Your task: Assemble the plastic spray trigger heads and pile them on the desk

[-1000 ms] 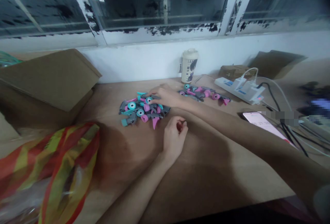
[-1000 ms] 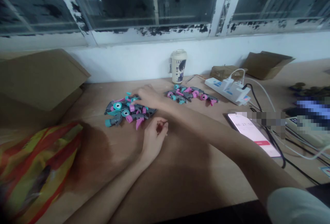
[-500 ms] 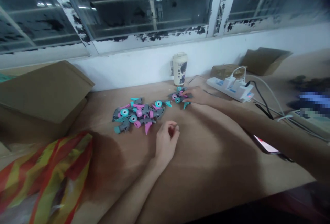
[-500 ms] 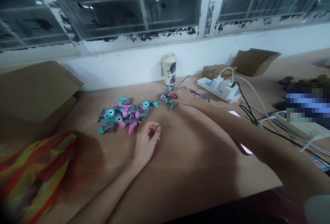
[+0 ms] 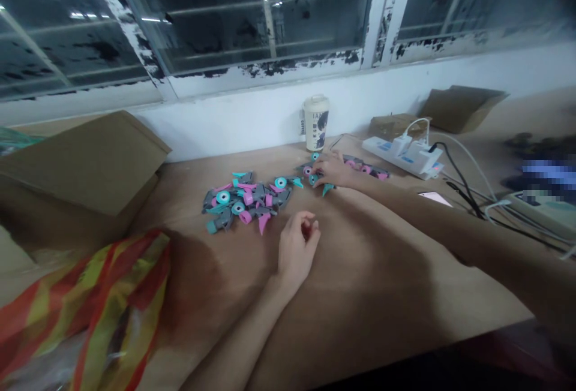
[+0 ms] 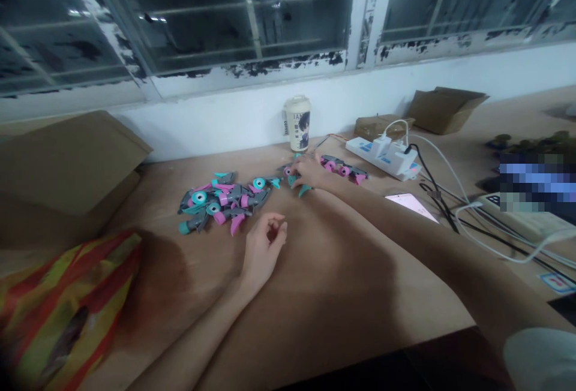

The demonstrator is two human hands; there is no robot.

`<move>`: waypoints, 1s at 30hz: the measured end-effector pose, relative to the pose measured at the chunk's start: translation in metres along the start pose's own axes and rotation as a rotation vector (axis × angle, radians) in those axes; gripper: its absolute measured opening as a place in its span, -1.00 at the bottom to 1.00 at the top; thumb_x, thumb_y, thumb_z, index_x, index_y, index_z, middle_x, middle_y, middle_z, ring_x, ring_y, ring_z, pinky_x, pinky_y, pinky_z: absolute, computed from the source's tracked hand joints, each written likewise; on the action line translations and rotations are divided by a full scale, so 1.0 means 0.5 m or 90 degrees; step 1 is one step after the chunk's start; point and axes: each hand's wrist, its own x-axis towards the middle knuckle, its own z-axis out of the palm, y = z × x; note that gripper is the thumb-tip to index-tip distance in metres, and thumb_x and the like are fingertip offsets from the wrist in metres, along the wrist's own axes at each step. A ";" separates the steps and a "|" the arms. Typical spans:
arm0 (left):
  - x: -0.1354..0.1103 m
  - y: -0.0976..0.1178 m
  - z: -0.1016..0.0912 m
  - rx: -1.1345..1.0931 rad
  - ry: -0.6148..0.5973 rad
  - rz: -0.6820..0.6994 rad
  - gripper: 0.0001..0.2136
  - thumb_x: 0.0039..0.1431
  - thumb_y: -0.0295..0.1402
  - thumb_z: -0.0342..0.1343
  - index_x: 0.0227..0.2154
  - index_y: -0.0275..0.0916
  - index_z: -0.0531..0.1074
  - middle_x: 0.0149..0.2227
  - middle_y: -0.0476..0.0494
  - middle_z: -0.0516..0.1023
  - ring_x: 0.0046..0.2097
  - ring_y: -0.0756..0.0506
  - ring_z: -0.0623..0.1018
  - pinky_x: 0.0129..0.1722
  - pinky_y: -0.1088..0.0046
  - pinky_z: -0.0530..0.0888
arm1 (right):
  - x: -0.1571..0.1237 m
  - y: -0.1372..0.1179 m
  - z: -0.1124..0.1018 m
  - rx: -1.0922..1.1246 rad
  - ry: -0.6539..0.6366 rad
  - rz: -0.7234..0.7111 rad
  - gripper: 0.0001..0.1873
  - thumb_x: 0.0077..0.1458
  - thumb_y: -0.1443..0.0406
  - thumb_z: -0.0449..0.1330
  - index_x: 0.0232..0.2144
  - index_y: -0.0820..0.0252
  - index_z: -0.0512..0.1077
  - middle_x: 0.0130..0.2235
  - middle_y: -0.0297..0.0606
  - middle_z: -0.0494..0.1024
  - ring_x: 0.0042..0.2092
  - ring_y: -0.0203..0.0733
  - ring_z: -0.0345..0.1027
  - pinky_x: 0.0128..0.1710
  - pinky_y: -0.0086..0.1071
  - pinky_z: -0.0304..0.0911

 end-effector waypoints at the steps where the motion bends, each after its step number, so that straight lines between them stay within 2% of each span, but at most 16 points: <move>1: 0.001 -0.001 0.000 -0.001 0.005 0.002 -0.91 0.16 -0.39 -0.01 -0.28 -0.22 0.34 -0.44 0.00 0.38 -0.40 -0.01 0.44 -0.35 0.47 0.36 | -0.011 -0.010 -0.009 -0.002 0.008 0.000 -0.72 -0.12 0.13 0.31 -0.32 0.11 0.50 -0.13 -0.17 0.51 0.01 0.10 0.25 0.05 0.07 -0.10; 6: 0.005 -0.005 -0.002 -0.071 0.016 -0.030 -0.88 0.16 -0.33 0.00 -0.27 -0.23 0.35 -0.42 -0.03 0.40 -0.42 -0.01 0.46 -0.43 0.49 0.40 | -0.121 -0.065 -0.064 0.041 0.076 0.010 -0.72 0.07 0.08 0.14 -0.21 0.06 0.42 -0.17 -0.24 0.54 0.02 0.05 0.27 0.10 0.15 -0.17; 9: 0.006 0.000 -0.001 -0.139 0.004 -0.070 -0.82 0.14 -0.26 0.04 -0.26 -0.24 0.36 -0.40 -0.06 0.42 -0.40 -0.02 0.48 -0.52 0.54 0.41 | -0.198 -0.092 -0.082 0.104 0.099 0.008 -0.69 0.00 0.01 0.19 -0.26 0.02 0.42 -0.18 -0.26 0.54 0.02 0.06 0.28 0.13 0.16 -0.20; 12: 0.002 0.012 0.003 -0.193 -0.051 -0.097 -0.75 0.13 -0.20 0.03 -0.20 -0.24 0.38 -0.35 -0.10 0.44 -0.33 -0.06 0.50 -0.54 0.54 0.45 | -0.251 -0.109 -0.083 0.165 0.073 -0.020 -0.64 -0.03 -0.02 0.20 -0.22 0.00 0.43 -0.21 -0.31 0.56 -0.04 -0.01 0.34 0.14 0.09 -0.19; 16: -0.008 0.029 0.008 -0.241 -0.137 -0.096 -0.71 0.14 -0.22 0.03 -0.11 -0.22 0.39 -0.24 -0.13 0.45 -0.26 -0.07 0.48 -0.49 0.52 0.50 | -0.290 -0.123 -0.075 0.212 0.060 -0.075 -0.61 -0.05 -0.03 0.22 -0.19 -0.04 0.46 -0.24 -0.35 0.57 -0.09 -0.10 0.37 0.15 0.03 -0.23; 22: -0.019 0.058 0.000 -0.350 -0.221 -0.100 -0.76 0.14 -0.27 0.04 -0.16 -0.23 0.37 -0.27 -0.08 0.43 -0.29 -0.02 0.44 -0.41 0.53 0.47 | -0.334 -0.145 -0.078 0.262 0.150 -0.069 -0.70 -0.01 0.09 0.25 -0.19 -0.01 0.46 -0.21 -0.38 0.58 -0.05 -0.18 0.36 0.21 0.00 -0.44; 30: -0.020 0.070 -0.001 -0.347 -0.267 -0.138 -0.83 0.05 -0.36 0.08 -0.27 -0.26 0.37 -0.37 -0.02 0.35 -0.35 0.01 0.39 -0.43 0.54 0.39 | -0.355 -0.155 -0.049 0.367 0.162 -0.057 -0.75 -0.07 0.18 0.30 -0.28 0.03 0.43 -0.21 -0.39 0.58 -0.06 -0.21 0.38 0.21 -0.03 -0.34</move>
